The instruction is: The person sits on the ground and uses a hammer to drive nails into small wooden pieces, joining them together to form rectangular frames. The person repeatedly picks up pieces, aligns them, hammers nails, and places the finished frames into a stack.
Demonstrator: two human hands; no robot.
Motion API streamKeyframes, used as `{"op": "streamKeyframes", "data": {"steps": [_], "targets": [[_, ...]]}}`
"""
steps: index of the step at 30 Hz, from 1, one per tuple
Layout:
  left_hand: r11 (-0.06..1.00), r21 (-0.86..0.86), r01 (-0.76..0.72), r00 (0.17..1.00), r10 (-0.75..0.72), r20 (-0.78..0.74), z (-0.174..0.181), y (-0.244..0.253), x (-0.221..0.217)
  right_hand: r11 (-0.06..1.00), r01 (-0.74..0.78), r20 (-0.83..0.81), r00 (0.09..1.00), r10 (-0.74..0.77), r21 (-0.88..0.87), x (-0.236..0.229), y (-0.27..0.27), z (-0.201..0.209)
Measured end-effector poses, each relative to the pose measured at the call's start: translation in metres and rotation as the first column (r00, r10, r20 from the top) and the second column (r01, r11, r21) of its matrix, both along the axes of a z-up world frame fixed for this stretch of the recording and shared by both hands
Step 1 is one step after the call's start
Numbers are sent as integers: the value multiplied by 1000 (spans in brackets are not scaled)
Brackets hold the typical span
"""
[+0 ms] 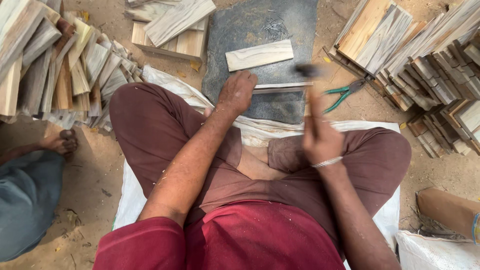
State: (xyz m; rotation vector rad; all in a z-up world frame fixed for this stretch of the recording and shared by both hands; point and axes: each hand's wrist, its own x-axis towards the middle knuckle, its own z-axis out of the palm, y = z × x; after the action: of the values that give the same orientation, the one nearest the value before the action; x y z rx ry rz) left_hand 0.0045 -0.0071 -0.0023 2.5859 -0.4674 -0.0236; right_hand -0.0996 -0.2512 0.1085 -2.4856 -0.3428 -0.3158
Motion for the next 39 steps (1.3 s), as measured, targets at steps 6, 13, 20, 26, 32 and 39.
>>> {"op": "streamKeyframes", "data": {"steps": [6, 13, 20, 26, 32, 39], "targets": [[999, 47, 8, 996, -4, -89, 24, 1, 6, 976, 54, -378, 916, -133, -212, 9, -2, -34], [944, -267, -195, 972, 150, -179, 26, 6, 52, 983, 48, -418, 900, -119, -176, 13, -10, -45], [1000, 5, -7, 992, 7, -122, -5, 27, 81, 980, 70, -516, 842, -157, -184, 16, -9, -41], [982, -80, -169, 954, 142, -264, -18, 26, 106, 982, 73, -526, 836, -155, -174, 17, -10, -42], [881, -62, -468, 831, 416, -370, -38, -21, 185, 989, 79, -514, 848, -131, -121, 18, -10, -39], [939, 188, -290, 829, 344, -441, -64, -40, 220, 986, 103, -441, 885, -152, -131, 13, -9, -46]]}}
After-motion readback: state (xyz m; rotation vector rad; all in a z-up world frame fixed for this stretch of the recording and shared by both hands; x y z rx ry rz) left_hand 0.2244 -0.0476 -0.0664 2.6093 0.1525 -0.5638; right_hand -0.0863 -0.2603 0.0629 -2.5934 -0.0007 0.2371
